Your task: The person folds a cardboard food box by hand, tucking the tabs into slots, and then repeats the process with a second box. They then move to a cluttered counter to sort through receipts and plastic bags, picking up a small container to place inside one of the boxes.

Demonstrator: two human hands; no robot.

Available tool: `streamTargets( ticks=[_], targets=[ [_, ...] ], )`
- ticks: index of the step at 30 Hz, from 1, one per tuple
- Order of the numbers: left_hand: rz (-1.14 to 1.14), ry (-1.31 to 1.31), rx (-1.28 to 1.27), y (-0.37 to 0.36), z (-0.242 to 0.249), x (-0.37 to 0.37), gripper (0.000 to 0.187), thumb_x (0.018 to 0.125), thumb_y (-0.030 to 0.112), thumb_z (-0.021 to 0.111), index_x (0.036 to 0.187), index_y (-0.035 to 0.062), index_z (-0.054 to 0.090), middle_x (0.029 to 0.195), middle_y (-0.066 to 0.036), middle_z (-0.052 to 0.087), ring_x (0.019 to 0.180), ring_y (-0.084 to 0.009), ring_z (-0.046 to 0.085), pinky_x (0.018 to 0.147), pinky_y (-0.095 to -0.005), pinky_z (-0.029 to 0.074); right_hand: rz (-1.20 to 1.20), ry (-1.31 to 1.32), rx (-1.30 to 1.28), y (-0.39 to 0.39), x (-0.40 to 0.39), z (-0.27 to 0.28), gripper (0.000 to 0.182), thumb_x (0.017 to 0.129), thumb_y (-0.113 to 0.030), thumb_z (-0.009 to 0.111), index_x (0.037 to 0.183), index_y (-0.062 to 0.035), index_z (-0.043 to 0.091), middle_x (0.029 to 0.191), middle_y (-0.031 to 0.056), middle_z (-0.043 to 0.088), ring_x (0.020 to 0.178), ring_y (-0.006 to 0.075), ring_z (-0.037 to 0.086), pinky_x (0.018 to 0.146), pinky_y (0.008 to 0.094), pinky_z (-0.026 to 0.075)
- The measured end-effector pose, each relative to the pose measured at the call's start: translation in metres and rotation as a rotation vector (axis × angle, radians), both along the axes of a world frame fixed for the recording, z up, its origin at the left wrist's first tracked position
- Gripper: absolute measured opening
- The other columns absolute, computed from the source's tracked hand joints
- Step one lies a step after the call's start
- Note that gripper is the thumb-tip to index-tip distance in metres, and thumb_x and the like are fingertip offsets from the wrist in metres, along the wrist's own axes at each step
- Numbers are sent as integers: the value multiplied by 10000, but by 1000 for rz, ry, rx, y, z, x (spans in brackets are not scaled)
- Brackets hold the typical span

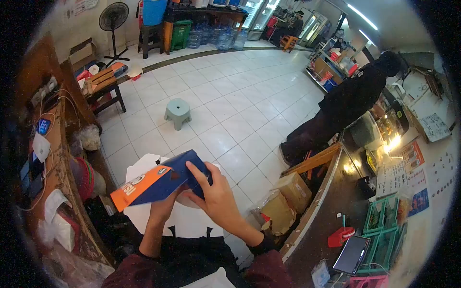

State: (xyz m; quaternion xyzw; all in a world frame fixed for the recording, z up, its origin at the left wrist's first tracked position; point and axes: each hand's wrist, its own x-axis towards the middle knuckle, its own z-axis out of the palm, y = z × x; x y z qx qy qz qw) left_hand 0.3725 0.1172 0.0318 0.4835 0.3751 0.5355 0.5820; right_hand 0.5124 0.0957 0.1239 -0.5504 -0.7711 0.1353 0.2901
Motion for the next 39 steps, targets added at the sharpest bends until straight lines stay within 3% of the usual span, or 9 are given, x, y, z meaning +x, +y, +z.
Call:
streamTargets(
  ticks=[4,7,9,11,16,25,30,36,39],
  targets=[
    [-195,-354,-158,6,12,-9,212,852,129,503,1030,16,527,1026,-84,554,810,-168,564,782,-272,425,-72,273,136,13,29,-9,436,784,-55,549,1188,-3,393,1150,182,436,1038,301,453,886,329,354],
    [-101,337,346,14,30,-23,205,860,60,419,1019,-23,521,1057,-126,548,761,-193,570,744,-270,431,-291,533,209,16,51,-14,364,864,-68,432,1203,46,366,1211,162,432,1055,197,452,890,291,345],
    [48,289,201,16,34,-20,271,900,151,364,942,-32,559,949,-114,590,877,-180,543,804,-285,400,-360,532,314,17,65,-18,380,871,-87,431,1221,39,357,1205,142,438,1038,178,454,875,281,350],
    [428,379,302,22,26,-18,250,879,122,373,1040,-15,507,1108,-142,513,968,-209,479,797,-322,396,-356,605,302,14,62,-15,356,877,-99,429,1204,30,374,1156,115,456,1020,167,450,873,275,344],
    [101,60,-183,18,19,-7,605,923,416,176,1295,-56,236,1327,-194,287,1249,-267,258,1009,-324,207,-301,730,-37,4,50,-20,394,858,-90,459,1215,43,358,1213,139,419,1088,180,413,923,292,308],
    [160,-319,-320,26,9,-16,700,882,498,293,1306,-52,205,1295,-148,319,1184,-215,312,999,-291,199,-107,686,56,4,37,-34,477,824,-109,522,1226,54,324,1248,147,371,1144,191,371,954,309,289],
    [56,-429,-173,28,26,-17,596,886,399,368,1354,78,183,1302,-118,309,1178,-225,308,1002,-315,196,-187,798,11,0,40,-41,459,818,-55,502,1230,48,327,1248,137,369,1133,184,375,949,295,294],
    [86,-169,-103,36,-7,-14,536,903,362,331,1337,70,212,1305,-119,321,1214,-249,281,1000,-326,211,-201,950,-39,-4,39,-49,462,791,0,500,1222,40,339,1215,125,381,1115,188,384,943,296,294],
    [144,89,-26,31,-87,-16,554,862,363,423,1258,-6,307,1299,-142,334,1091,-195,417,889,-281,360,-117,562,181,-7,22,-48,474,775,-3,516,1217,39,347,1160,119,404,1088,190,392,938,296,292]
  ],
)
